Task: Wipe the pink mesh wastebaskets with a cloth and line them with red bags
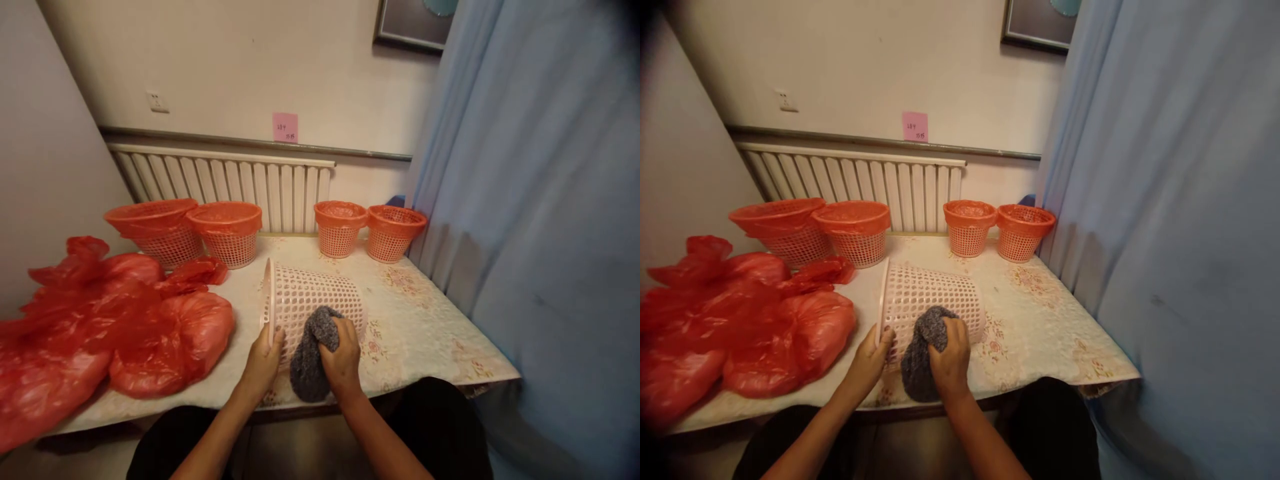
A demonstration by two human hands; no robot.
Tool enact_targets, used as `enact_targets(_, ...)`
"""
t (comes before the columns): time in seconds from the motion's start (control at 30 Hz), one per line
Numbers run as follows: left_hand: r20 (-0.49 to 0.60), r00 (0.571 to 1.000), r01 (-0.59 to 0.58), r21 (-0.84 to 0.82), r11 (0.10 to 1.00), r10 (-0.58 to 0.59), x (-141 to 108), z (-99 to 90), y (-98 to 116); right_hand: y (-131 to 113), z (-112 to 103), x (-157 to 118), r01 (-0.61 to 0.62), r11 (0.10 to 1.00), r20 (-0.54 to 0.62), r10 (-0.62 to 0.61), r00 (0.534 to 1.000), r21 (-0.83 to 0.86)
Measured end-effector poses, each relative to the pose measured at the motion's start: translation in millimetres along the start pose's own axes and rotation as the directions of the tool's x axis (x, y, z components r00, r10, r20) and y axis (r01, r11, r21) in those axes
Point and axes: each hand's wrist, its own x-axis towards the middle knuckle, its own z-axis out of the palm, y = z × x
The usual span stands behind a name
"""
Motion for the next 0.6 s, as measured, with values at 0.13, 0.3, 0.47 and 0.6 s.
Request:
enact_targets(0.13, 0.048, 0.995, -0.085, -0.052, 0.995, 0.087, -11, 21.1, -5, -10, 5, -13, 0.057, 0.996, 0.024, -0.059, 0.998, 0.075)
enact_targets(0.3, 0.207, 0.964, -0.164, -0.033, 0.986, 0.167, -29, 42.1, -13, 10, -4, -24, -0.023, 0.989, -0.023, 0.027, 0.999, 0.144)
enact_targets(0.47, 0.341, 0.920, -0.225, 0.056, 0.973, 0.193, -43, 62.6, -17, 26, -26, -15, -0.348, 0.922, 0.059, 0.343, 0.938, 0.171)
enact_targets(0.6, 0.461, 0.860, -0.269, 0.046, 0.962, 0.219, -48, 75.9, -16, 18, -54, -2, -0.456, 0.860, -0.002, 0.469, 0.883, 0.230)
